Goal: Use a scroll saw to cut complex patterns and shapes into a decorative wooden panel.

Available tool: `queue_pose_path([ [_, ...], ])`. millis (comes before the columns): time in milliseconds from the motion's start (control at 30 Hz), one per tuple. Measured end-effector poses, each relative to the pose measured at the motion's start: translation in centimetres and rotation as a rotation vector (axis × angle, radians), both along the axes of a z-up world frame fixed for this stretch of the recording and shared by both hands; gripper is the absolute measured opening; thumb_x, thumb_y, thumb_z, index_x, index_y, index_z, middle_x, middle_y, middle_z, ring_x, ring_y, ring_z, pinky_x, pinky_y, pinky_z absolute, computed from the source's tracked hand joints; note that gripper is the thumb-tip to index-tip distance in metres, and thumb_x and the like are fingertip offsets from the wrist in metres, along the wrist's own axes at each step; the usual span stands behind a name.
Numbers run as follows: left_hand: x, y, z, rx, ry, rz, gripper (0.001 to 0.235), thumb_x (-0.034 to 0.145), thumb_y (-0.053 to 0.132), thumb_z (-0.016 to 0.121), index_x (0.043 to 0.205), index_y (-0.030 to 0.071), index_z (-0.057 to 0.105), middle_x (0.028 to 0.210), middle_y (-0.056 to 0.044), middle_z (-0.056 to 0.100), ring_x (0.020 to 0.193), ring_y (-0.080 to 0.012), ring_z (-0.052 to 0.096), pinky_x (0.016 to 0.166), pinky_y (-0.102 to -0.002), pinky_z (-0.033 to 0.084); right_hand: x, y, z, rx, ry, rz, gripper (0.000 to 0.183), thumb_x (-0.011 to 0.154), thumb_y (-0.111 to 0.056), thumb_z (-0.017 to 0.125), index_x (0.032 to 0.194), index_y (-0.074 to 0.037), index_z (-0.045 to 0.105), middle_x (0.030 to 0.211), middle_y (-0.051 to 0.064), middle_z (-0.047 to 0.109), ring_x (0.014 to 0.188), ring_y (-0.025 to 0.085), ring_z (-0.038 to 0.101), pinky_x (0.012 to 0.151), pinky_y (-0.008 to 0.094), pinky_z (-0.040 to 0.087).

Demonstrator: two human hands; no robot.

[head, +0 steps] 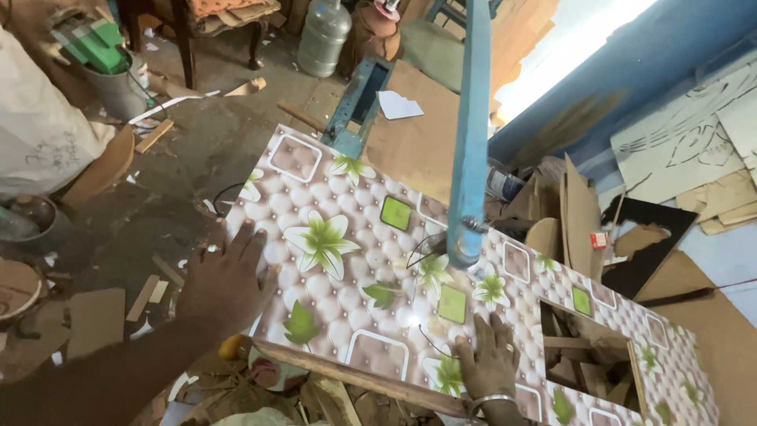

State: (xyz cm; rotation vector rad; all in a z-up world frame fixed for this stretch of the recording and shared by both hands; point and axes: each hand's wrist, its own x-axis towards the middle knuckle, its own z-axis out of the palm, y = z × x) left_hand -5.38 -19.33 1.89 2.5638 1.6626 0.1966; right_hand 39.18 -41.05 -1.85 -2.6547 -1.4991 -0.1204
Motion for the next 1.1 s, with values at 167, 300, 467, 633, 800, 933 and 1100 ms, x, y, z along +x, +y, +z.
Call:
queue_pose_path([
  [167, 0.1, 0.3, -1.1, 0.072, -0.131, 0.021, 0.063, 0.092, 0.052, 0.052, 0.143, 0.015, 0.052, 0.156, -0.008, 0.046, 0.143, -0.0354, 0.04, 0.11, -0.055, 0.041, -0.2, 0.4, -0.1, -0.075, -0.025, -0.025, 0.07, 0.091, -0.053, 0.051, 0.156, -0.03, 0.039, 0.168, 0.009, 0.027, 0.155, 0.036, 0.022, 0.123, 0.057, 0.014],
  [300, 0.5, 1.0, -1.0, 0.11, -0.179, 0.027, 0.06, 0.089, 0.049, 0.057, 0.139, 0.017, 0.056, 0.153, -0.009, 0.05, 0.142, -0.0391, 0.042, 0.103, -0.056, 0.045, -0.8, 1.0, 0.8, -0.148, -0.003, -0.074, 0.071, 0.092, -0.052, 0.047, 0.159, -0.033, 0.031, 0.171, 0.007, 0.019, 0.157, 0.035, 0.014, 0.124, 0.056, 0.008],
  [467, 0.2, 1.6, -1.5, 0.113, -0.219, -0.008, 0.061, 0.088, 0.049, 0.058, 0.138, 0.013, 0.057, 0.151, -0.012, 0.05, 0.139, -0.0439, 0.043, 0.102, -0.057, 0.045, -1.0, 1.2, 0.7, -0.172, 0.003, -0.089, 0.069, 0.096, -0.055, 0.041, 0.16, -0.034, 0.026, 0.171, 0.008, 0.014, 0.157, 0.035, 0.01, 0.124, 0.056, 0.004],
  [633, 0.3, 1.5, -1.1, 0.11, -0.231, 0.002, 0.06, 0.089, 0.048, 0.058, 0.137, 0.013, 0.058, 0.153, -0.012, 0.051, 0.141, -0.0431, 0.042, 0.102, -0.058, 0.047, -1.5, 1.3, 1.2, -0.187, -0.002, -0.122, 0.071, 0.094, -0.057, 0.043, 0.16, -0.035, 0.028, 0.171, 0.007, 0.015, 0.157, 0.035, 0.011, 0.125, 0.056, 0.005],
  [800, 0.4, 1.5, -1.6, 0.192, -0.212, -0.011, 0.059, 0.088, 0.047, 0.059, 0.137, 0.013, 0.059, 0.15, -0.01, 0.053, 0.139, -0.0417, 0.044, 0.1, -0.058, 0.048, -1.6, 1.1, 1.0, -0.146, -0.006, -0.111, 0.072, 0.094, -0.056, 0.046, 0.16, -0.034, 0.029, 0.172, 0.009, 0.017, 0.157, 0.037, 0.015, 0.124, 0.058, 0.009],
  [933, 0.3, 1.7, -1.4, 0.14, -0.237, 0.0, 0.057, 0.089, 0.049, 0.06, 0.134, 0.013, 0.06, 0.151, -0.009, 0.054, 0.14, -0.0405, 0.044, 0.101, -0.057, 0.049, -1.4, 0.7, 1.6, -0.166, 0.013, -0.109, 0.075, 0.093, -0.059, 0.046, 0.161, -0.035, 0.028, 0.172, 0.008, 0.015, 0.158, 0.035, 0.011, 0.125, 0.058, 0.007],
  [1100, -0.3, 1.5, -1.6, 0.162, -0.245, -0.021, 0.06, 0.088, 0.049, 0.059, 0.133, 0.01, 0.061, 0.15, -0.01, 0.054, 0.141, -0.0396, 0.044, 0.097, -0.058, 0.049, 3.1, -3.5, -0.6, -0.218, 0.033, 0.096, 0.081, 0.09, -0.063, 0.041, 0.162, -0.032, 0.022, 0.175, -0.001, 0.011, 0.159, 0.024, 0.009, 0.126, 0.049, 0.003],
])
